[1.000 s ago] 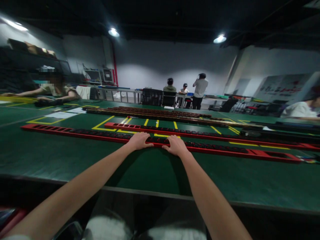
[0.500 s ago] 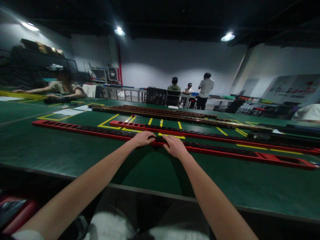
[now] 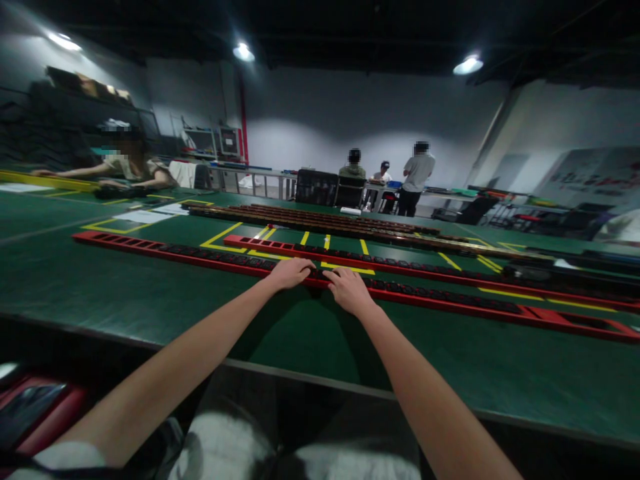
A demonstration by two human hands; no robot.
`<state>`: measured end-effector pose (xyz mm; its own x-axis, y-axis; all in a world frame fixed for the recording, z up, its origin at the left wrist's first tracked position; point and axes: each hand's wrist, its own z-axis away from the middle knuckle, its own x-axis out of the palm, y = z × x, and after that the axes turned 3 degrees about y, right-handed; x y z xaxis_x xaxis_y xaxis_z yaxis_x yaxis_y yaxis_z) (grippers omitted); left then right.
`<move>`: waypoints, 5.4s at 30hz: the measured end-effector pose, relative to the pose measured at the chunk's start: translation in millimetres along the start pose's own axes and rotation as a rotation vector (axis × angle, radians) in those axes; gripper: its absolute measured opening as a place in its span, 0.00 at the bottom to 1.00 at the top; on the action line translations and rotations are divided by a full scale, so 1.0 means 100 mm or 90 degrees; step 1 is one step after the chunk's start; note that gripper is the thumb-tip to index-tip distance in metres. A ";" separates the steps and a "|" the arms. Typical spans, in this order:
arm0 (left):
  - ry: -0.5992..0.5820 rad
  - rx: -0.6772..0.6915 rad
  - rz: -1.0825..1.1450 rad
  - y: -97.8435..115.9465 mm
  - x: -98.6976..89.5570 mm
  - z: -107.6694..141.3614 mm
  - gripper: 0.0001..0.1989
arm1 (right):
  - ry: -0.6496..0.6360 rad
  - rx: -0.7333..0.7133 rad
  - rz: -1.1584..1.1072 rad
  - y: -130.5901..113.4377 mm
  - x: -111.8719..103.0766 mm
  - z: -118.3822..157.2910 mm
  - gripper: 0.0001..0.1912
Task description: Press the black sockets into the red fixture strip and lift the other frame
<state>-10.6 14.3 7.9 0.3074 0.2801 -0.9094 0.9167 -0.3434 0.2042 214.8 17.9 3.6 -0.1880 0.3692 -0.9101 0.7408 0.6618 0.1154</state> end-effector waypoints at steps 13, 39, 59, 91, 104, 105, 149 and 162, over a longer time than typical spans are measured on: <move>0.014 -0.015 0.001 0.02 0.01 0.00 0.19 | 0.018 0.018 -0.068 -0.04 -0.04 0.03 0.19; -0.010 0.052 0.001 0.01 -0.02 -0.05 0.19 | -0.012 0.032 -0.008 -0.05 0.00 0.00 0.23; -0.006 -0.025 -0.014 0.06 0.02 -0.02 0.18 | 0.036 0.030 -0.094 -0.02 -0.01 0.02 0.14; -0.004 -0.027 -0.007 0.07 0.00 -0.02 0.18 | 0.039 0.043 -0.108 -0.04 -0.05 0.03 0.14; -0.007 -0.040 0.011 0.10 -0.02 -0.02 0.18 | 0.037 0.047 -0.109 -0.05 -0.06 0.04 0.14; -0.006 -0.039 0.009 0.10 -0.02 -0.02 0.18 | 0.038 0.048 -0.111 -0.05 -0.06 0.04 0.14; -0.016 -0.017 -0.001 0.12 -0.06 0.01 0.21 | 0.046 0.038 -0.119 -0.01 -0.02 0.03 0.13; -0.027 0.018 -0.044 0.10 -0.04 0.02 0.26 | 0.040 0.048 -0.113 -0.01 -0.02 0.03 0.14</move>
<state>-3.1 8.3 13.2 0.2327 0.2656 -0.9356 0.9275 -0.3500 0.1313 216.4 14.6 4.4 -0.3584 0.2929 -0.8864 0.7385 0.6698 -0.0772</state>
